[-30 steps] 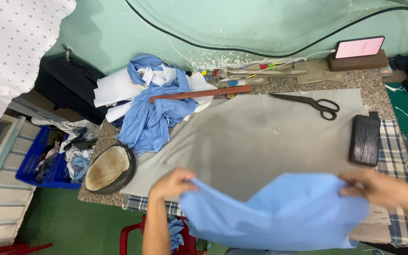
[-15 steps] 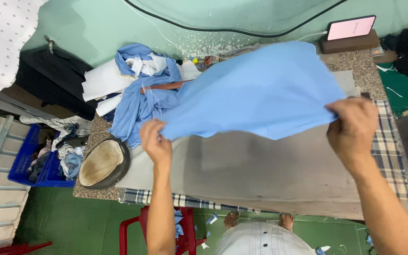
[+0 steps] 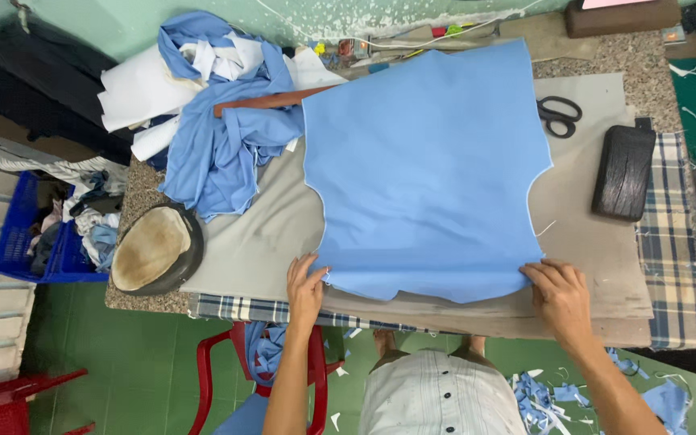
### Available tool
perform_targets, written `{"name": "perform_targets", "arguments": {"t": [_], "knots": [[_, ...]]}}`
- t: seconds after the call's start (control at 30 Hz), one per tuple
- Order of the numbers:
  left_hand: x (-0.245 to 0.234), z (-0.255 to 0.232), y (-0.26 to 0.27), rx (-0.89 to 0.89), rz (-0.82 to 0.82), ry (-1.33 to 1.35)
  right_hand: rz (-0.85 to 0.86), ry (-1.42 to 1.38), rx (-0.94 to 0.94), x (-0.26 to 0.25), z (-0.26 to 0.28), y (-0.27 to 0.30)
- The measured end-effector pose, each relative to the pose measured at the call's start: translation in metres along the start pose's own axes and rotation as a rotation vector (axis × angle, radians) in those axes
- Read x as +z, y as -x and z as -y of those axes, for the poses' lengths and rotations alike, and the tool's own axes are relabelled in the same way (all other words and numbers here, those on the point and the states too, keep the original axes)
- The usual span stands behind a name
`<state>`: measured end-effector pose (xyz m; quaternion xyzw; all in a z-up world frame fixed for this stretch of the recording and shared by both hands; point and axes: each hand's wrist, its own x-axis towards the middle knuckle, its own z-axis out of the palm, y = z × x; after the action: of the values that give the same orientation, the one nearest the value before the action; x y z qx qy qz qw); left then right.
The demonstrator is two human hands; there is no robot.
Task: The person irons a light blue fabric piece on a work table using a steam iron and a black pressing block. After ironing, the person uses large scissors to trim the edges of the fabric.
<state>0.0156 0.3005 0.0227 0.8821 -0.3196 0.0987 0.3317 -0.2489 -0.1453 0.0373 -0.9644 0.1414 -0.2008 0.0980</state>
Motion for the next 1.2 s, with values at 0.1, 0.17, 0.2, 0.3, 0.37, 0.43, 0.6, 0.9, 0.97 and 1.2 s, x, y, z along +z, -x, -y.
{"name": "perform_targets", "arguments": {"t": [0.1, 0.17, 0.2, 0.3, 0.37, 0.43, 0.6, 0.9, 0.97, 1.2], "knots": [[-0.004, 0.001, 0.025, -0.036, 0.1, -0.044, 0.111, -0.023, -0.034, 0.026, -0.02, 0.05], [-0.013, -0.008, 0.033, -0.071, 0.229, -0.064, 0.16, -0.009, -0.081, 0.041, -0.028, 0.078], [-0.021, -0.014, 0.032, -0.074, 0.233, -0.066, 0.164, -0.012, -0.079, 0.043, -0.032, 0.086], [-0.043, -0.036, 0.022, -0.172, 0.444, -0.131, 0.15, -0.005, -0.102, 0.037, -0.035, 0.096], [-0.054, -0.058, 0.012, -0.223, 0.53, -0.169, 0.319, -0.077, -0.116, 0.014, -0.032, 0.083], [-0.03, -0.07, 0.006, -0.167, 0.421, -0.159, 0.285, -0.108, -0.141, 0.005, -0.026, 0.054], [0.059, -0.128, -0.016, -0.089, 0.377, -0.112, 0.287, -0.185, -0.259, 0.019, -0.006, -0.021], [0.135, -0.099, -0.057, 0.249, 0.342, -0.247, -0.007, -0.196, -0.461, 0.112, -0.052, -0.113], [0.11, -0.056, -0.073, -0.28, 0.198, -0.487, 0.151, 0.138, 0.062, 0.088, -0.078, -0.133], [0.101, -0.05, -0.109, -0.085, 0.008, -0.411, 0.04, 0.091, -0.187, 0.087, -0.028, -0.133]]}}
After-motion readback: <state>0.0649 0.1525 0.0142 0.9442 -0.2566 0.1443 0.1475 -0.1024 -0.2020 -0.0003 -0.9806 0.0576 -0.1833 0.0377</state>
